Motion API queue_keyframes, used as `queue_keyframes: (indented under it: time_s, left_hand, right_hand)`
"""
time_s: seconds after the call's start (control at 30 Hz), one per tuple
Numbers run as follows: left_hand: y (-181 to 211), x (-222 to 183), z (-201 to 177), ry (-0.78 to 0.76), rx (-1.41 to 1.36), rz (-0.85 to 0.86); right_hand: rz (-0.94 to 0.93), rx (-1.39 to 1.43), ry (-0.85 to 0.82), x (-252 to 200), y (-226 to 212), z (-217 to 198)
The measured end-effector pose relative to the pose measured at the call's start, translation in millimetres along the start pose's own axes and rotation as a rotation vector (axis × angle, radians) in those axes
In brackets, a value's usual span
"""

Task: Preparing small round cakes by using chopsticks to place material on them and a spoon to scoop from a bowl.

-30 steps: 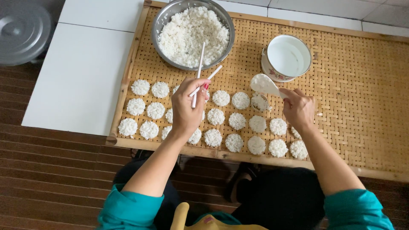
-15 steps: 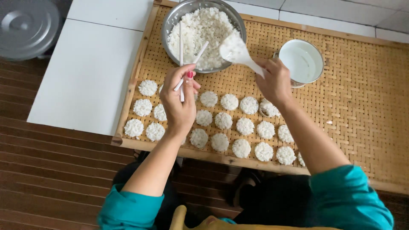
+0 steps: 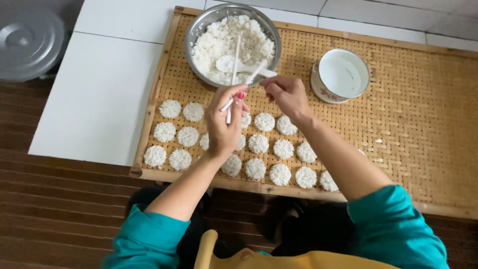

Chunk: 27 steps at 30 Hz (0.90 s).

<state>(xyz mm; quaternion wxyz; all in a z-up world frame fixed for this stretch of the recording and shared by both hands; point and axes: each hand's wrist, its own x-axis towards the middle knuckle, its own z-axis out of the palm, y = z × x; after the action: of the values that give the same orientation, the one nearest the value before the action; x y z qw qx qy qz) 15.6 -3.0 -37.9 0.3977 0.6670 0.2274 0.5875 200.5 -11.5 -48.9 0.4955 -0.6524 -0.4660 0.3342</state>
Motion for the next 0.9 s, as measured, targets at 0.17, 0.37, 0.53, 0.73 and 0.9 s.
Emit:
queue_keyframes:
  time_s: [0.17,0.37,0.53,0.73,0.9]
  left_hand:
    - [12.7,-47.0,42.9,-0.207,-0.173,-0.065]
    - [15.7,-82.9,66.9,-0.350,-0.149,-0.054]
    - [3.5,-90.1,69.1,-0.403,-0.010,-0.159]
    - [-29.5,-93.3,83.1,-0.389,0.153,-0.266]
    - [-42.3,-81.8,97.9,-0.336,0.073,-0.419]
  right_hand:
    - [0.373,0.836,-0.142,-68.6,-7.4,-45.8]
    - [0.277,0.954,0.084,-119.1,47.6,-137.8]
    - [0.249,0.827,0.505,-139.4,73.8,-184.0]
    - [0.227,0.578,0.603,-117.7,149.0,-197.8]
    - [0.236,0.426,0.513,-85.8,182.7,-198.0]
